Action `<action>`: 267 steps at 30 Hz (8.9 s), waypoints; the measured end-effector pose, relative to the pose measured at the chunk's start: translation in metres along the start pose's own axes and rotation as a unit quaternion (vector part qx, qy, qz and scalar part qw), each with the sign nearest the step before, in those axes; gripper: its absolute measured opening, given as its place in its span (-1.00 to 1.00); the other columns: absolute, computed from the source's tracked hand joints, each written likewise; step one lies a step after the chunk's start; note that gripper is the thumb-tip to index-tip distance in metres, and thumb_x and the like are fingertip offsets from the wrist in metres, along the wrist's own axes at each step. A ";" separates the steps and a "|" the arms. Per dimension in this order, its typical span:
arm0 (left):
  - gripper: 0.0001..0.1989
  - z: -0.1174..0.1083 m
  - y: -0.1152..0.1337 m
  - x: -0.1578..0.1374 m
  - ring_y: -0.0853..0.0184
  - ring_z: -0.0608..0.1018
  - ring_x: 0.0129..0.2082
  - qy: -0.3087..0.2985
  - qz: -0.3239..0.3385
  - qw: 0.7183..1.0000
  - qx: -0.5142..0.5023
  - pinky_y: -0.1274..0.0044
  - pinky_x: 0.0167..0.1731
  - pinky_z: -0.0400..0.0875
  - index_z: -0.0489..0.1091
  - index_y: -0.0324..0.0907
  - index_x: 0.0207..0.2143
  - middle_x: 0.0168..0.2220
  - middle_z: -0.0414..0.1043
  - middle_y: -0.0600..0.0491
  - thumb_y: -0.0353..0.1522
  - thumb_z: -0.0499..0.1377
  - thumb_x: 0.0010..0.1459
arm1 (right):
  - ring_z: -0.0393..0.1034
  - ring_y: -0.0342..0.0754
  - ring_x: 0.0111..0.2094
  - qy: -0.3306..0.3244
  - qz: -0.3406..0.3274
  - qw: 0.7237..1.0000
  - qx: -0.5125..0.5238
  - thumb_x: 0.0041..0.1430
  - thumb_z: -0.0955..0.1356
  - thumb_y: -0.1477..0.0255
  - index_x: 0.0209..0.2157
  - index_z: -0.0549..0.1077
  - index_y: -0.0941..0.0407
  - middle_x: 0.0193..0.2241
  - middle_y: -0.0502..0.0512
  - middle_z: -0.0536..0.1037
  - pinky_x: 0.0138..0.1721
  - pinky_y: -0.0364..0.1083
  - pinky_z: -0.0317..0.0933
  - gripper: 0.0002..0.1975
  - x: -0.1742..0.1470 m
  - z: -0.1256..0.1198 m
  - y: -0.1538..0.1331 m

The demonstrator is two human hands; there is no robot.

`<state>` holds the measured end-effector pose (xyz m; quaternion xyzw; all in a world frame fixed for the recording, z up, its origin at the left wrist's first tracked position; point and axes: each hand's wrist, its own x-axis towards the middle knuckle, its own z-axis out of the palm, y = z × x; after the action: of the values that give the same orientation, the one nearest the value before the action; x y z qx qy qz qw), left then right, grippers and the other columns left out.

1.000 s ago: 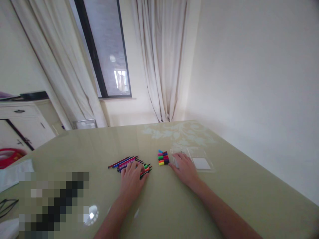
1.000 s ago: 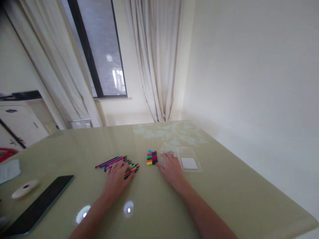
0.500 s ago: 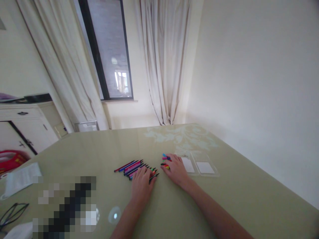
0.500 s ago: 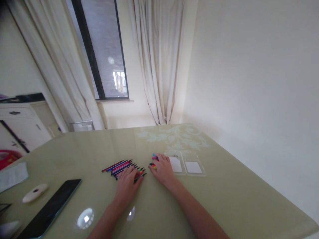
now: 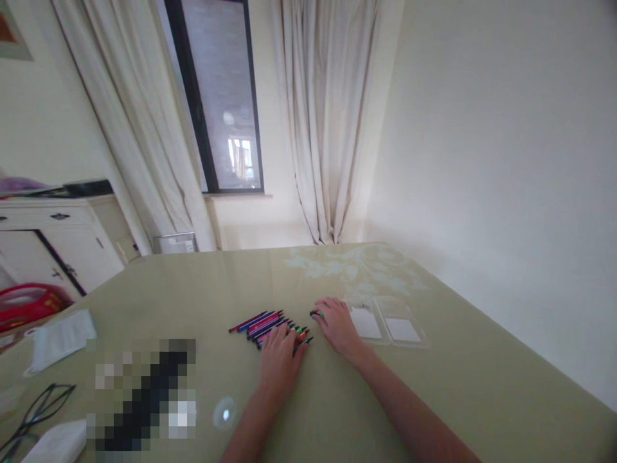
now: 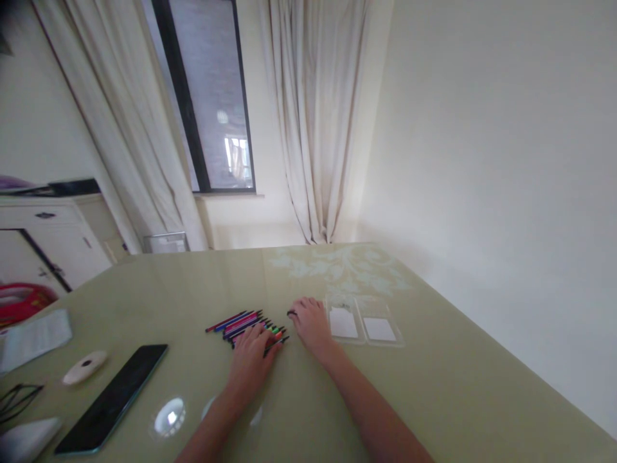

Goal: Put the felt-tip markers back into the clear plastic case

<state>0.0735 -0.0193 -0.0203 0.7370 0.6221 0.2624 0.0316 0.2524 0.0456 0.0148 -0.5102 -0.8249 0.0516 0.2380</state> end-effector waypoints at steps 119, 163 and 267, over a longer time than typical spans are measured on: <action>-0.79 -0.010 0.058 -0.031 0.25 0.52 -0.14 -0.210 0.179 0.942 -0.191 0.47 -0.14 0.40 0.56 0.05 -0.09 -0.17 0.50 0.04 -0.37 0.21 0.26 | 0.34 0.11 0.12 0.022 -0.033 0.998 -0.055 0.39 0.33 0.45 -0.06 0.56 -0.02 0.11 0.11 0.53 0.09 0.11 0.08 -0.81 -0.049 0.012 0.030; -0.78 -0.016 0.008 0.000 0.19 0.60 -0.19 0.012 0.005 0.990 -0.139 0.39 -0.16 0.43 0.40 -0.10 -0.15 -0.19 0.59 0.01 -0.19 0.06 0.39 | 0.52 -0.02 -0.22 0.081 0.024 0.932 0.353 0.31 0.38 0.28 -0.19 0.64 0.06 -0.20 0.08 0.68 -0.12 -0.05 0.37 -0.80 -0.046 -0.017 0.019; -0.77 -0.025 0.005 0.003 0.19 0.55 -0.12 0.008 0.029 0.979 -0.203 0.39 -0.08 0.44 0.48 -0.08 -0.14 -0.16 0.51 -0.02 -0.26 0.03 0.37 | 0.53 -0.02 -0.21 0.087 0.017 0.924 0.373 0.28 0.39 0.41 -0.18 0.56 0.05 -0.22 0.08 0.62 -0.11 -0.03 0.39 -0.90 -0.050 -0.016 0.009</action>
<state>0.0675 -0.0243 0.0039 0.7309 0.5344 0.3899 0.1677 0.2856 0.0037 0.0091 -0.4007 -0.7136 0.3151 0.4806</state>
